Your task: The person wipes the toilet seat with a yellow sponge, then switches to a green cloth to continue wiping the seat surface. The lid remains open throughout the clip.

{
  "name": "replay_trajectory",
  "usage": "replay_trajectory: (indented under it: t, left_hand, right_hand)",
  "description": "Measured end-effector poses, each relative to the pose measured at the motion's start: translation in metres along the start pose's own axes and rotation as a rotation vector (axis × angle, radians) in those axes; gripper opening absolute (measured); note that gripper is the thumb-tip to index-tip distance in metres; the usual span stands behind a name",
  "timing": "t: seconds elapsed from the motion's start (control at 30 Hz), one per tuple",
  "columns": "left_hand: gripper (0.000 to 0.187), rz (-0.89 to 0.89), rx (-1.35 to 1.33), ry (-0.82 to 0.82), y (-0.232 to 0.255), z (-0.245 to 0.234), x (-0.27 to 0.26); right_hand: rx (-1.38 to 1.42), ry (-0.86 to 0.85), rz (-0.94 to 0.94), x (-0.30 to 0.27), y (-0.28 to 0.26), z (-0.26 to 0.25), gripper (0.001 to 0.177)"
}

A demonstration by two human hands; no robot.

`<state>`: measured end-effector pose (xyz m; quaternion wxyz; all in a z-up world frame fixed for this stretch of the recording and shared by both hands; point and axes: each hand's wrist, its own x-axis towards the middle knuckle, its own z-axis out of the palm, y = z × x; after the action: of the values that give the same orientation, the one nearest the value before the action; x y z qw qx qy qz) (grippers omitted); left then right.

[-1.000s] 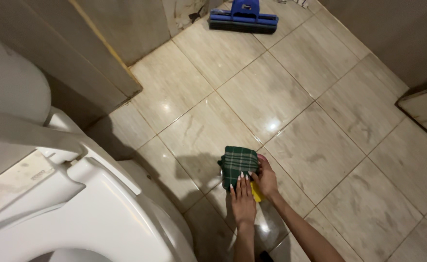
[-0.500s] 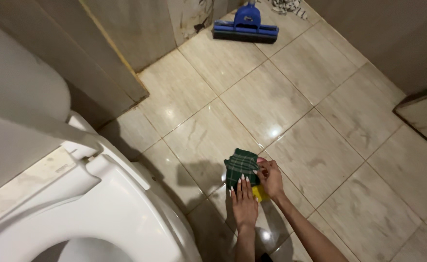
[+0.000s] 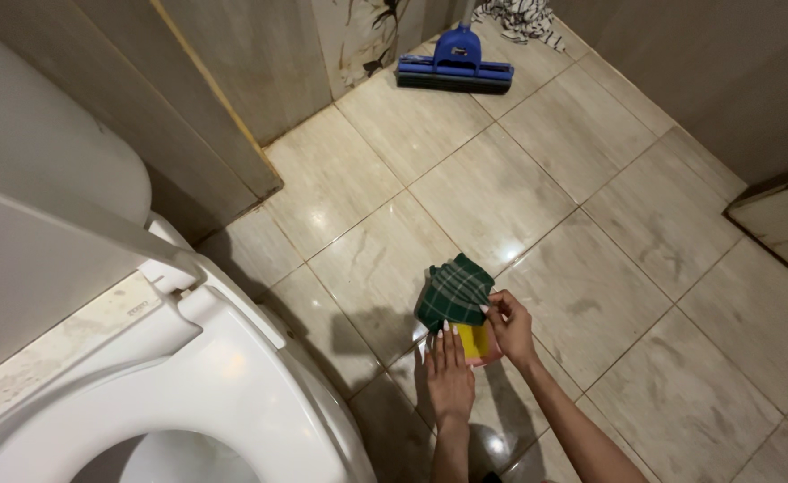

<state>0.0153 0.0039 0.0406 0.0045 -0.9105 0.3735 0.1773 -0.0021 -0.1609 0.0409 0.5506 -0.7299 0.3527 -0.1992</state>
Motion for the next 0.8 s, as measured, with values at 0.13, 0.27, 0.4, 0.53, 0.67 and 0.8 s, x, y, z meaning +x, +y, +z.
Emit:
replay_trajectory:
  t: [0.13,0.27,0.4,0.53,0.67,0.8]
  left_hand:
    - [0.08,-0.003,0.034,0.028,0.0,-0.006,-0.001]
    - [0.081,-0.002,0.056,0.016,0.0,-0.009,-0.001]
    - [0.08,-0.005,-0.006,0.086,-0.001,-0.008,0.002]
    - [0.079,-0.017,-0.035,0.081,-0.001,-0.012,0.001]
    - [0.077,-0.039,-0.027,0.093,-0.001,-0.026,0.0]
    - [0.079,-0.038,-0.032,0.193,-0.001,-0.042,-0.004]
  right_hand:
    - [0.035,0.009,-0.009,0.002,-0.001,-0.006,0.009]
    - [0.133,0.025,-0.021,0.003,0.004,-0.011,0.008]
    - [0.276,0.075,0.044,0.005,0.011,-0.016,0.008]
    - [0.38,0.055,0.012,0.004,0.009,-0.021,0.01]
    - [0.379,0.077,0.034,-0.001,-0.004,-0.024,0.008]
    - [0.273,0.092,-0.037,-0.017,-0.018,-0.026,0.008]
